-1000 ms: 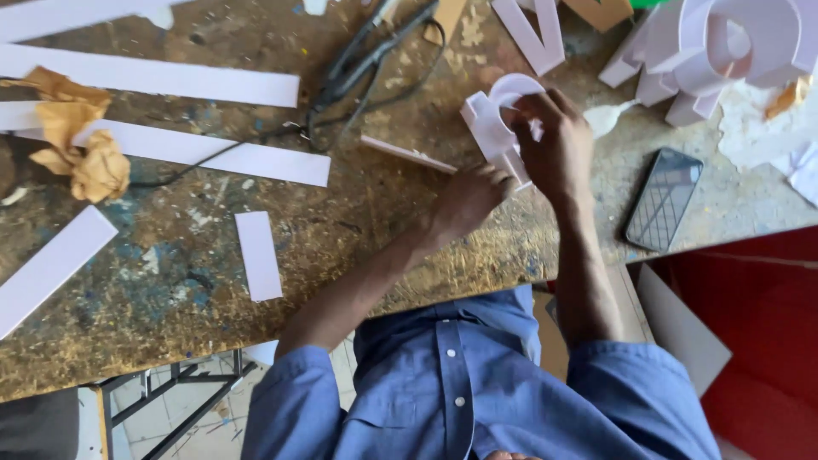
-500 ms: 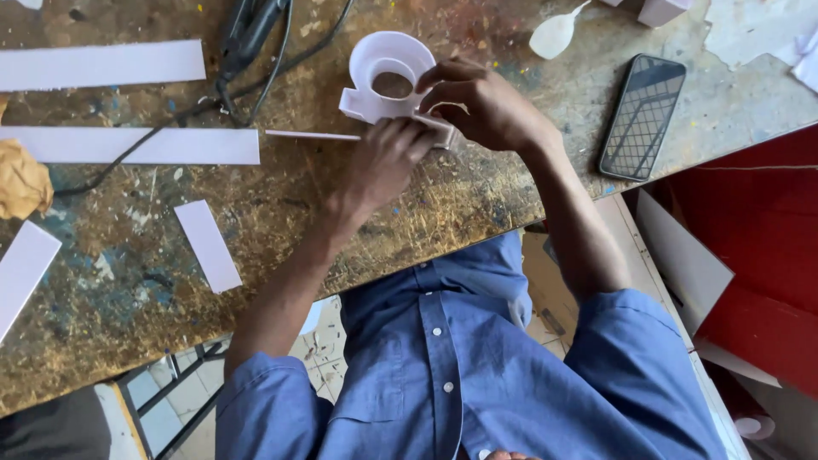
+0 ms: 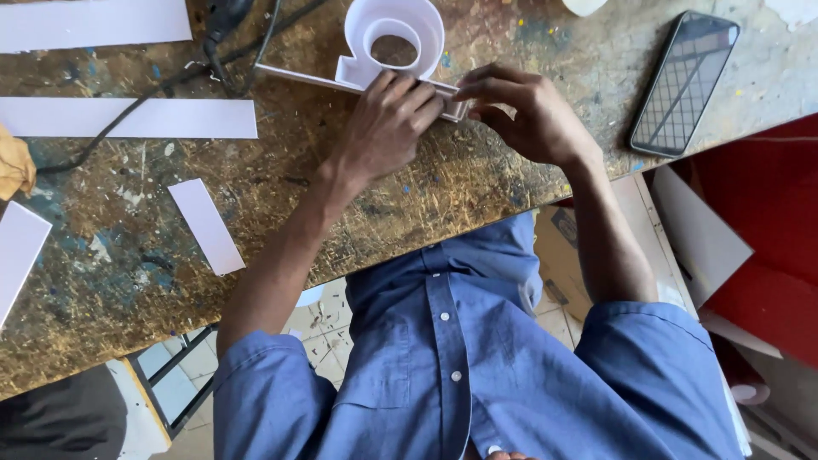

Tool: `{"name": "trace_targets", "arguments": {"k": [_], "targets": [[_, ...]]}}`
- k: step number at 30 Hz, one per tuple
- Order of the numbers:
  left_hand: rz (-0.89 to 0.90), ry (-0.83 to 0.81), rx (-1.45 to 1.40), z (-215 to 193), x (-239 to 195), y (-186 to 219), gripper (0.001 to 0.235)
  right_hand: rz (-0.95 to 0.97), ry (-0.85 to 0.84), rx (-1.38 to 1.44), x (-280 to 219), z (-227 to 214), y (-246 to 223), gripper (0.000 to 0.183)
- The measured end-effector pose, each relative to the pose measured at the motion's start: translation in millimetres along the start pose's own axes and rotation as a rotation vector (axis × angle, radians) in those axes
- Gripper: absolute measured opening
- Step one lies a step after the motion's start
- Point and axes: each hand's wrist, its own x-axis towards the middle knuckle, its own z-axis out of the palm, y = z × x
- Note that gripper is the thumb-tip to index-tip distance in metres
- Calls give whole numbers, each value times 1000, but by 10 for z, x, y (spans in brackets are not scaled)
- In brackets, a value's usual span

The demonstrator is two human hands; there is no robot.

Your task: The person is fabricating a 3D letter 'P' by gluing white plastic strips to the edges of a letter-shaped base and trimming the excess material with a utility knife.

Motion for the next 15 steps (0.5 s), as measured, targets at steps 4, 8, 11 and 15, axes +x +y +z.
{"name": "trace_targets", "arguments": {"k": [4, 8, 11, 15], "targets": [[79, 81, 0, 110, -56, -96, 31, -77, 32, -93, -96, 189, 218, 32], [118, 98, -154, 56, -83, -132, 43, -109, -7, -209, -25, 178, 189, 12], [179, 143, -42, 33, -57, -155, 44, -186, -71, -331, 37, 158, 195, 41], [193, 151, 8, -12, -31, -138, 51, -254, -118, -522, 94, 121, 302, 45]]}}
